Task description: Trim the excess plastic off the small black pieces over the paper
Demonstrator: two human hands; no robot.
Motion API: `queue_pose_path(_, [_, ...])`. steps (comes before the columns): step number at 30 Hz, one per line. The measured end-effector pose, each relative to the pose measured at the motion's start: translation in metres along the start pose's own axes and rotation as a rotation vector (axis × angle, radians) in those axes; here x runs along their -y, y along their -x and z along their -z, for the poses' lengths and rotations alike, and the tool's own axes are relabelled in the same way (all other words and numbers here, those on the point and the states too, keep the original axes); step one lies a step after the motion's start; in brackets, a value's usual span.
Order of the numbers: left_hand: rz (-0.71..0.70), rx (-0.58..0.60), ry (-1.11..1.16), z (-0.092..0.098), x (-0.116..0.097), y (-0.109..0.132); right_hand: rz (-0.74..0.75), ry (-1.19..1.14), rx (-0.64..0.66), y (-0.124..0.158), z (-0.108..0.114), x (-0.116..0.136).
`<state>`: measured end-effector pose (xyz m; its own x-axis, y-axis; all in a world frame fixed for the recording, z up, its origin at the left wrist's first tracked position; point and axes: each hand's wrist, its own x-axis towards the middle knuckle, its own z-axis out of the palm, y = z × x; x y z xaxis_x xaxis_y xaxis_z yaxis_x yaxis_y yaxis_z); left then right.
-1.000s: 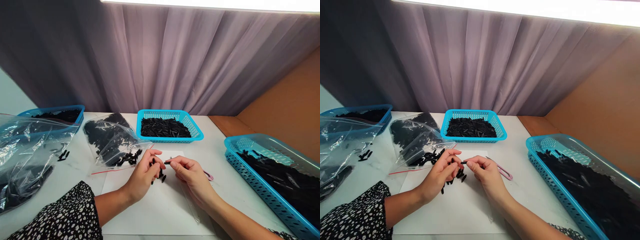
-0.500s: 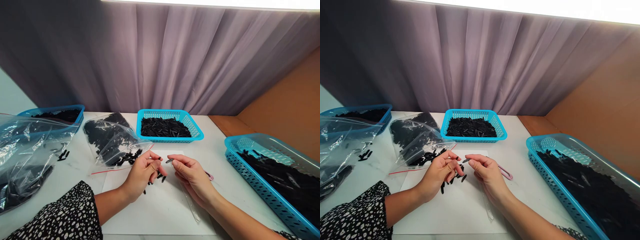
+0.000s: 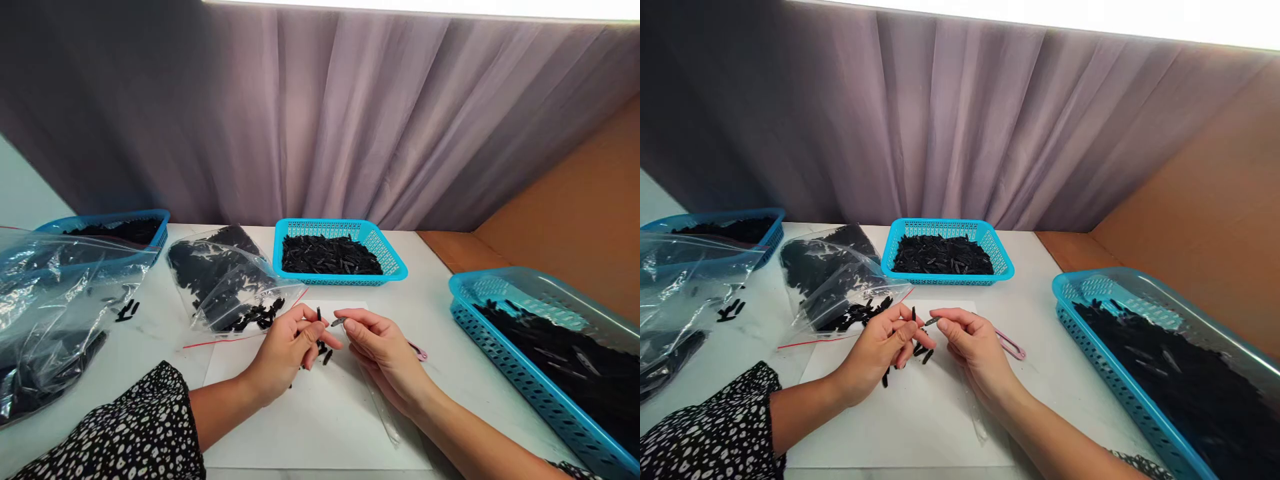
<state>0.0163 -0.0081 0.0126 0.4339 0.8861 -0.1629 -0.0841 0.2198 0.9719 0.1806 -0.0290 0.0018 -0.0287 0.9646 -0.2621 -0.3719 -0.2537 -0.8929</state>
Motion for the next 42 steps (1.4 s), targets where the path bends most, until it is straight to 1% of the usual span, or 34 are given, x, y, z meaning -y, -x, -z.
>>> queue_pose_path(4, [0.007,0.029,-0.014,0.002,0.002,-0.001,0.008,-0.005,0.026,0.0,0.0,0.001])
queue_pose_path(8, [0.041,0.078,0.013,0.002,0.002,0.001,0.002,-0.165,0.086,0.0,0.001,0.002])
queue_pose_path(10, [0.05,0.104,0.029,0.002,0.002,0.002,-0.004,-0.205,0.123,0.001,0.001,0.002])
queue_pose_path(15, [0.057,0.185,0.043,0.003,0.002,0.002,-0.01,-0.007,0.145,0.002,0.0,-0.001])
queue_pose_path(17, [0.075,0.218,0.025,0.003,0.002,0.002,0.042,0.083,0.153,0.002,0.001,-0.003])
queue_pose_path(19, [0.08,0.23,-0.01,0.002,0.001,0.003,0.125,0.196,0.138,0.001,0.003,-0.003])
queue_pose_path(21, [0.057,0.205,-0.056,0.002,0.0,0.004,0.205,0.302,0.096,0.001,0.005,-0.004])
queue_pose_path(23, [0.015,0.164,-0.114,0.001,-0.002,0.005,0.259,0.361,0.057,0.0,0.007,-0.004])
queue_pose_path(26, [-0.043,0.132,-0.19,0.001,-0.004,0.007,0.278,0.377,0.028,0.0,0.008,-0.004])
queue_pose_path(28, [-0.075,0.115,-0.2,0.002,-0.004,0.007,0.275,0.378,0.003,0.001,0.007,-0.004])
queue_pose_path(30, [-0.087,0.083,-0.165,0.003,-0.003,0.006,0.283,0.387,-0.032,0.001,0.006,-0.003])
queue_pose_path(33, [-0.068,0.006,-0.096,0.004,0.001,0.004,0.295,0.398,-0.071,0.002,0.005,-0.003])
queue_pose_path(35, [-0.069,-0.058,-0.086,0.003,0.004,0.002,0.294,0.39,-0.075,0.002,0.006,-0.003])
queue_pose_path(37, [-0.08,-0.099,-0.085,0.001,0.005,0.001,0.288,0.374,-0.069,0.001,0.007,-0.004])
queue_pose_path(42, [-0.051,-0.082,0.007,0.001,0.005,-0.001,0.258,0.294,-0.057,-0.002,0.008,-0.006])
